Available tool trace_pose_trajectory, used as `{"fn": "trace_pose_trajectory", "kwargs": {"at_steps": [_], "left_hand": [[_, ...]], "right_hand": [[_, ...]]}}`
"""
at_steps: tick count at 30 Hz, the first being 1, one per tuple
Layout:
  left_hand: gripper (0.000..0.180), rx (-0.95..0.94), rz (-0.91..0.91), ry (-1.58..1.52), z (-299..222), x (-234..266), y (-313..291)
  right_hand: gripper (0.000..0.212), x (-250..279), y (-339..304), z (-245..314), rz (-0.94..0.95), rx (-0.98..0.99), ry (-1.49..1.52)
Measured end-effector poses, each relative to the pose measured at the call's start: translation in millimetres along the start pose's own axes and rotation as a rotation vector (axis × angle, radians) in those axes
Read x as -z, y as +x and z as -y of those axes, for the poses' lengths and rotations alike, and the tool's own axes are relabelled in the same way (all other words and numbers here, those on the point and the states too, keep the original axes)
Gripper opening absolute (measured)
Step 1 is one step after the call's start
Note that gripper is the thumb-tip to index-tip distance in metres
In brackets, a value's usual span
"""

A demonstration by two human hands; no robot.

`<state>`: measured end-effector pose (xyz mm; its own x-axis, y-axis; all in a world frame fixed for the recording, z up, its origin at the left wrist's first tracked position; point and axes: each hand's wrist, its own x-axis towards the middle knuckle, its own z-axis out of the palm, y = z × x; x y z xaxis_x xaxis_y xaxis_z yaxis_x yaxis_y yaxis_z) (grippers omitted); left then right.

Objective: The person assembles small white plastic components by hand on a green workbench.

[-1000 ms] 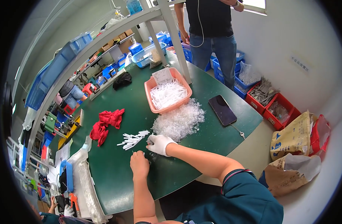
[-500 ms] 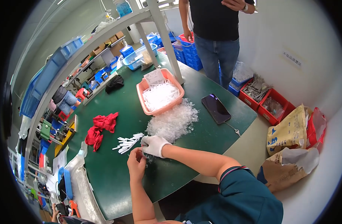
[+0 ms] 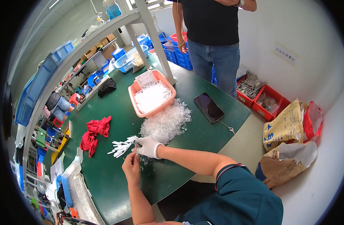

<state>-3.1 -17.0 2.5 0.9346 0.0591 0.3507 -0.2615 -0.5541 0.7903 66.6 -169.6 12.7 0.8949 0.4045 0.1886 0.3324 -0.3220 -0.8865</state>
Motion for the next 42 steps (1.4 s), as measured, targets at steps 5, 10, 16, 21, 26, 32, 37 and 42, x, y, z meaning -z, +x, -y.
{"fn": "trace_pose_trajectory", "kwargs": {"at_steps": [5,10,16,21,26,32,37,42], "left_hand": [[0.011,-0.002,-0.022,-0.086,-2.3,-1.4,-5.3],[0.012,0.071,-0.109,-0.455,-3.5,9.6,-9.7],[0.017,0.139,-0.116,-0.446,-14.5,4.7,0.5],[0.014,0.098,-0.137,-0.397,-6.9,0.3,1.1],[0.013,0.066,-0.138,-0.211,-10.7,0.6,-2.3],[0.017,0.007,-0.132,-0.082,-10.1,1.9,1.2],[0.021,0.110,-0.172,-0.102,-9.0,7.3,0.7],[0.015,-0.150,-0.151,0.027,-5.5,-0.4,0.7]], "right_hand": [[0.029,9.4,0.3,13.1,0.188,-0.334,0.620],[0.036,-8.6,-0.2,10.2,0.006,-0.125,0.261],[0.037,34.5,5.3,13.7,0.008,-0.355,0.504],[0.018,36.4,4.8,19.1,0.146,-0.333,0.747],[0.019,31.9,-1.9,31.2,0.246,-0.201,0.416],[0.018,24.0,-0.9,13.6,-0.071,0.014,0.052],[0.023,35.1,7.5,15.0,0.049,-0.291,0.452],[0.029,22.7,-0.7,21.0,0.167,-0.084,0.016]]}}
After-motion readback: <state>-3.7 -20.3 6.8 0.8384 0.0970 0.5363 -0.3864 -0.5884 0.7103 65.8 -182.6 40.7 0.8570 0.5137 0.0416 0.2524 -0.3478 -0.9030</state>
